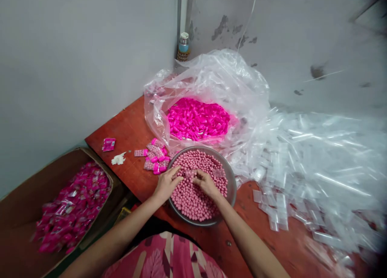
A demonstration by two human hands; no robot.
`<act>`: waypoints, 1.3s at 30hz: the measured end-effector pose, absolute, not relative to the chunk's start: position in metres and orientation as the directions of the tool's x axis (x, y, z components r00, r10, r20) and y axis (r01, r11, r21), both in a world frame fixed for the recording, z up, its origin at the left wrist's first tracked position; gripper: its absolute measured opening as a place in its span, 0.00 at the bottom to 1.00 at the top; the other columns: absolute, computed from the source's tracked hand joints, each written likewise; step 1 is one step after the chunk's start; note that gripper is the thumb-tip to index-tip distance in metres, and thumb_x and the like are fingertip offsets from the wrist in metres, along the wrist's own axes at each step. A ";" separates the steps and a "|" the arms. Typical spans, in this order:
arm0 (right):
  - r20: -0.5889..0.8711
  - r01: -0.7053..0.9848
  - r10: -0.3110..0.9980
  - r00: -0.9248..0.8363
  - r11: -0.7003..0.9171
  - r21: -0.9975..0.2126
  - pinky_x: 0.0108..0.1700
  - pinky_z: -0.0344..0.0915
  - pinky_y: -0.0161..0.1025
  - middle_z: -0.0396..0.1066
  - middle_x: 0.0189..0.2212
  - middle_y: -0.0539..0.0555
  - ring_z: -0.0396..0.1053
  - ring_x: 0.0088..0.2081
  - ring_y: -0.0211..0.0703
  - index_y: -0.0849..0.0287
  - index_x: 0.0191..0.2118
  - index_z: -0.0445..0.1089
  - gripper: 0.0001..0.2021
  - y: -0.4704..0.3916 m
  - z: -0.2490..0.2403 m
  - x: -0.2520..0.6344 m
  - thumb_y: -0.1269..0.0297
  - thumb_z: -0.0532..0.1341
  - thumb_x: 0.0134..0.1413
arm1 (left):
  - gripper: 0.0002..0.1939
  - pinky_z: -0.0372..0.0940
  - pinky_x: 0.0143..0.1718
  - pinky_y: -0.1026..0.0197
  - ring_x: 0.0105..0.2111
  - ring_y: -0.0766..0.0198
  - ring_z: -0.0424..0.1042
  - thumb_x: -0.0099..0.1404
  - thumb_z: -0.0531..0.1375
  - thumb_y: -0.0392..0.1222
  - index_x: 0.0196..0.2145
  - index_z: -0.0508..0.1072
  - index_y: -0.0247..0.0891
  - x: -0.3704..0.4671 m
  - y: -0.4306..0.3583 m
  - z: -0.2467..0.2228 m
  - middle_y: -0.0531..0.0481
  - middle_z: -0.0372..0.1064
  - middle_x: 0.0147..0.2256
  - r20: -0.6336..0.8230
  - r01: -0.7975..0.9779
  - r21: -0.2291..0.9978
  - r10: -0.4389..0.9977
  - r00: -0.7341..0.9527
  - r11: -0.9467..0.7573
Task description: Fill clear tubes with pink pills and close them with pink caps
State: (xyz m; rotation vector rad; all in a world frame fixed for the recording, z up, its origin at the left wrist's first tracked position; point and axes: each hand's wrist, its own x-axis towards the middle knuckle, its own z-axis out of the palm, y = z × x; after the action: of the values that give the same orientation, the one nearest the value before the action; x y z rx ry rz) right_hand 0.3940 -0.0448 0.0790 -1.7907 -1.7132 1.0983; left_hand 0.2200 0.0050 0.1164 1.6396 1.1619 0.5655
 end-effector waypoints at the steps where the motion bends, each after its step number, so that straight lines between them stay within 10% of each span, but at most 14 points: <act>1: -0.236 0.574 0.969 -0.070 -0.154 -0.804 0.31 0.60 0.31 0.66 0.28 0.48 0.64 0.30 0.36 0.60 0.33 0.61 0.04 -0.047 0.084 0.394 0.67 0.51 0.51 | 0.20 0.65 0.41 0.58 0.40 0.60 0.70 0.55 0.57 0.41 0.47 0.67 0.38 0.225 0.002 0.115 0.46 0.69 0.44 -0.180 0.391 0.920 0.870 0.460 -0.017; 6: -0.202 0.230 0.979 0.004 -0.198 -0.953 0.34 0.62 0.35 0.66 0.30 0.49 0.65 0.32 0.38 0.59 0.35 0.62 0.08 -0.060 0.109 0.398 0.62 0.57 0.48 | 0.13 0.64 0.40 0.61 0.37 0.62 0.70 0.58 0.54 0.41 0.39 0.71 0.37 0.246 -0.005 0.113 0.49 0.72 0.36 -0.219 0.282 0.956 0.828 0.516 0.078; 16: 0.058 0.563 0.977 -0.205 0.166 -0.809 0.45 0.60 0.40 0.67 0.40 0.55 0.64 0.43 0.40 0.55 0.46 0.62 0.12 -0.065 0.155 0.431 0.66 0.52 0.55 | 0.15 0.66 0.33 0.61 0.32 0.63 0.69 0.57 0.54 0.42 0.41 0.70 0.35 0.255 -0.005 0.119 0.49 0.71 0.34 -0.339 0.142 0.934 0.681 0.650 0.329; 26: -0.119 0.448 0.977 -0.177 -0.028 -0.894 0.32 0.62 0.33 0.70 0.29 0.49 0.68 0.30 0.37 0.55 0.40 0.65 0.11 -0.055 0.147 0.430 0.61 0.58 0.50 | 0.14 0.62 0.43 0.59 0.39 0.60 0.69 0.55 0.56 0.40 0.40 0.72 0.39 0.250 0.013 0.133 0.49 0.72 0.38 -0.240 0.268 0.961 0.705 0.667 0.074; 33: -0.088 0.655 0.917 0.389 -0.343 -0.673 0.37 0.61 0.37 0.72 0.31 0.53 0.68 0.33 0.42 0.60 0.36 0.69 0.12 0.046 0.127 0.491 0.60 0.54 0.50 | 0.12 0.63 0.40 0.62 0.35 0.62 0.70 0.57 0.55 0.41 0.39 0.71 0.42 0.246 0.027 0.135 0.50 0.73 0.35 -0.222 0.314 0.949 0.747 0.627 0.019; 39: -0.087 0.658 0.802 0.591 -0.541 -0.524 0.42 0.58 0.44 0.70 0.35 0.62 0.66 0.40 0.50 0.64 0.42 0.67 0.17 0.147 0.089 0.526 0.59 0.52 0.50 | 0.14 0.66 0.40 0.60 0.38 0.60 0.70 0.59 0.53 0.44 0.42 0.69 0.40 0.241 0.040 0.120 0.49 0.72 0.37 -0.339 0.170 0.940 0.743 0.576 0.297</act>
State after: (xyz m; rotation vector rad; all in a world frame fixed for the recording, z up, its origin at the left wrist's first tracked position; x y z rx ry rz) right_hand 0.5259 0.1469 0.0886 -2.3811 -1.1670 0.4427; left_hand 0.2414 0.0398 0.1199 1.2418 0.9183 0.4623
